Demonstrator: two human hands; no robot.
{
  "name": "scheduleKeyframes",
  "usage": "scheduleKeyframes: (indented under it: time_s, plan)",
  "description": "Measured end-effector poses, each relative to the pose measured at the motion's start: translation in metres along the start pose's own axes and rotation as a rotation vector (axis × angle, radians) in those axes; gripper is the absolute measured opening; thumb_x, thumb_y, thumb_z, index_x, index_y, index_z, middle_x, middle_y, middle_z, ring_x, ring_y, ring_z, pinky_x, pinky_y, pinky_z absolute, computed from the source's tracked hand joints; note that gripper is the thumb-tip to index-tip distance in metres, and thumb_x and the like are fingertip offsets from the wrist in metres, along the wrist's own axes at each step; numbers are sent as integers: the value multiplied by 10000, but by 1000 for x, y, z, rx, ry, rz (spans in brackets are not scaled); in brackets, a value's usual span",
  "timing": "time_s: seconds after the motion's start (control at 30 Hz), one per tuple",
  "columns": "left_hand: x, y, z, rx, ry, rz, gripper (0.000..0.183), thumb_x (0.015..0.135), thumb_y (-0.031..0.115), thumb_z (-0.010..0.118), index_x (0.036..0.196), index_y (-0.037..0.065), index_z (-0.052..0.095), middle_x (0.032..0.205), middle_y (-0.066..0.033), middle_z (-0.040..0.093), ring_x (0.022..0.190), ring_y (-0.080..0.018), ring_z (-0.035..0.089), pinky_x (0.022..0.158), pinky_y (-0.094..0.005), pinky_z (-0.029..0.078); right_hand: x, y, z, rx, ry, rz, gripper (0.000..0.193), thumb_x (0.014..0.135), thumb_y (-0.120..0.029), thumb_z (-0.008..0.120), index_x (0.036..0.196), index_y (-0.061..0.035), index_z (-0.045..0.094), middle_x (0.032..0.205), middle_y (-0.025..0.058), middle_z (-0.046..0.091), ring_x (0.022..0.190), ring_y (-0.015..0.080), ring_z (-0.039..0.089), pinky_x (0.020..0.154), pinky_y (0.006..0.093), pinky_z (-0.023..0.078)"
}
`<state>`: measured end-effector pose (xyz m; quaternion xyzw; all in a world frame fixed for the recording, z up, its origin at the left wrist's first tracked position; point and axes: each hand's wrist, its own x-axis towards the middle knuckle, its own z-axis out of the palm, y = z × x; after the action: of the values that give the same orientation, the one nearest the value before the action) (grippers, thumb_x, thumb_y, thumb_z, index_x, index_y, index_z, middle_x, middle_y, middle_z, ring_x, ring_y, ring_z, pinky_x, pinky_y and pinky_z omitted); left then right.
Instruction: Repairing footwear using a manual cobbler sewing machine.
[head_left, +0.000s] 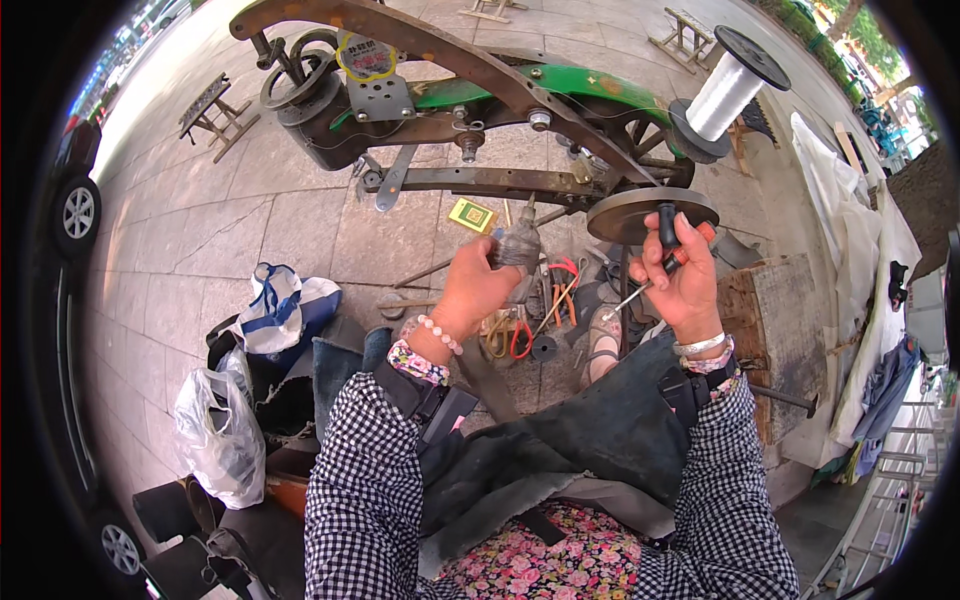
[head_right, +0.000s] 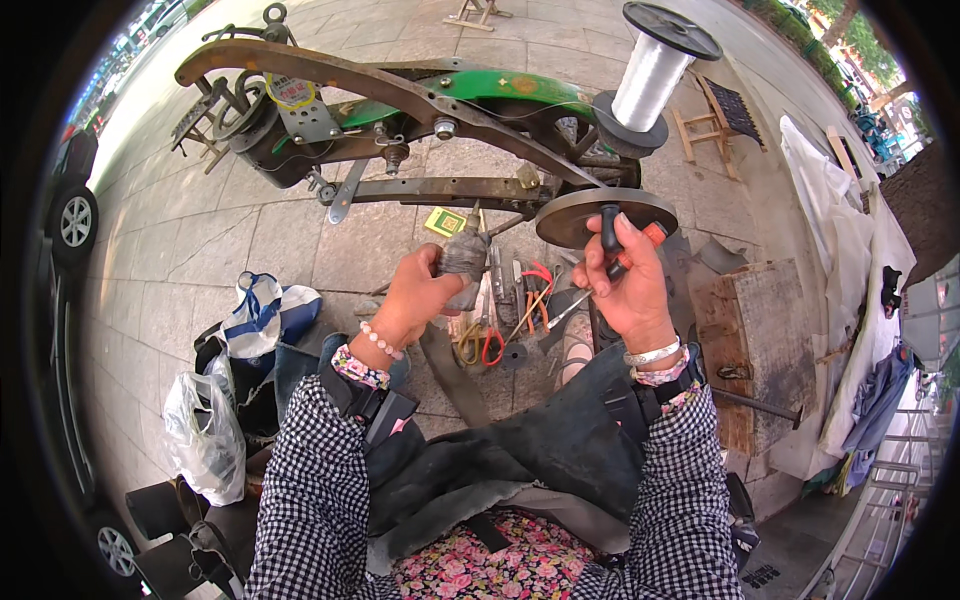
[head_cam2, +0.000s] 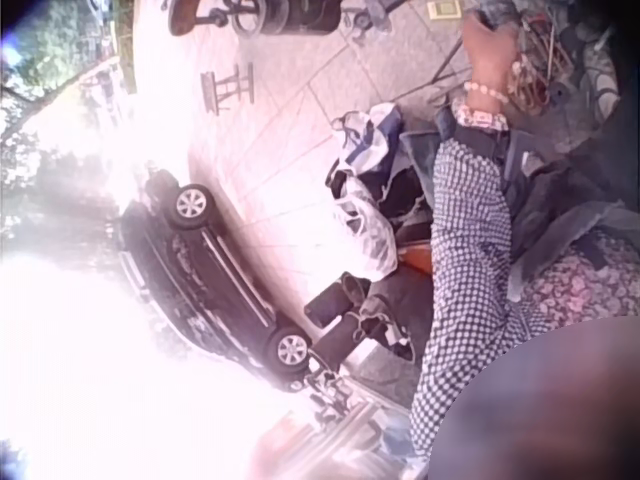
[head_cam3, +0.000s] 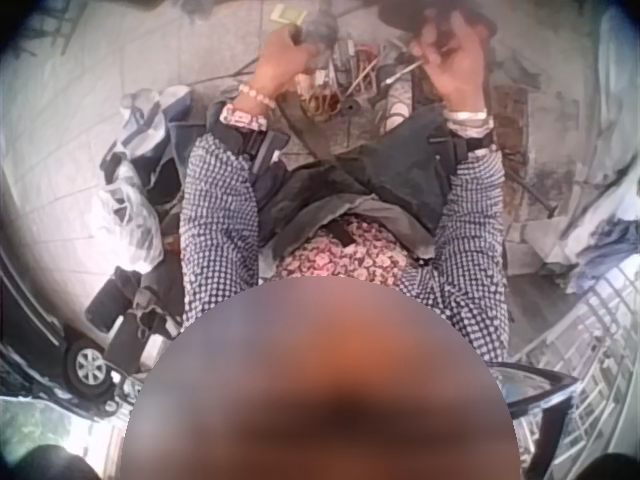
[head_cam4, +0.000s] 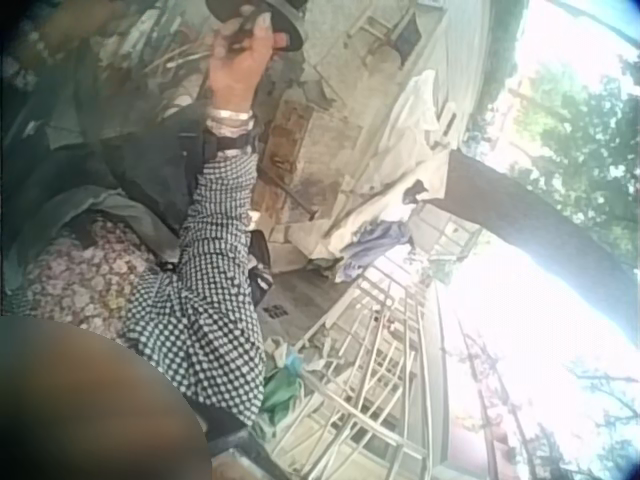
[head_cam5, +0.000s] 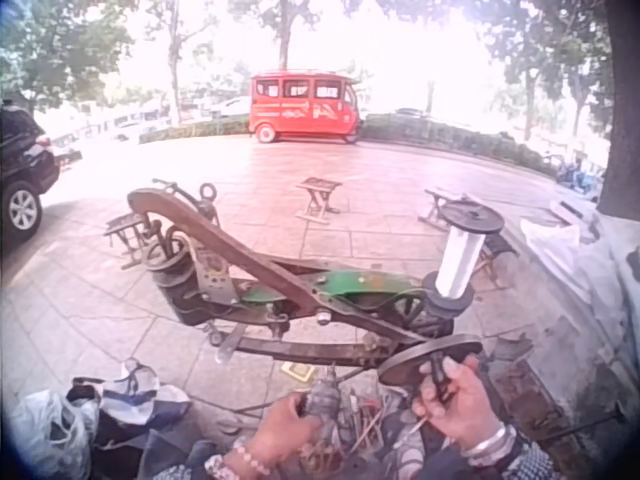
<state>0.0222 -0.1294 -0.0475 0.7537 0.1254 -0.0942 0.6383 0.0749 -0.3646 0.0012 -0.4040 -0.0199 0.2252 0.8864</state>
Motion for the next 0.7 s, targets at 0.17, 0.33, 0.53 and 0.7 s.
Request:
scheduleKeyframes:
  time_s: [0.17,0.33,0.53,0.7]
  plan:
    - [-3,7,2,-248,68,-61,207,711,10,554,891,-64,487,829,-98,539,678,-150,567,500,-278,529,0,1,0,-4,2,2,297,870,-298,442,928,-20,531,604,43,514,412,111,374,547,303,363]
    - [-2,5,6,-251,65,-64,204,713,9,553,891,-64,486,821,-96,536,669,-157,568,504,-285,537,0,0,-1,-8,-9,-2,295,875,-294,434,933,-22,530,609,43,514,412,108,374,545,302,368]
    - [4,-14,13,-22,114,62,283,660,86,604,884,-69,527,741,-146,585,655,-200,581,561,-308,477,0,-1,-3,-17,-5,11,303,872,-305,445,948,-24,528,637,56,533,429,107,388,557,307,382]
    - [-7,2,14,64,63,188,218,675,31,592,855,-57,506,763,-87,546,640,-120,520,530,-250,467,0,-3,-2,-53,96,35,318,849,-327,492,928,-26,559,689,80,563,449,106,407,563,310,394]
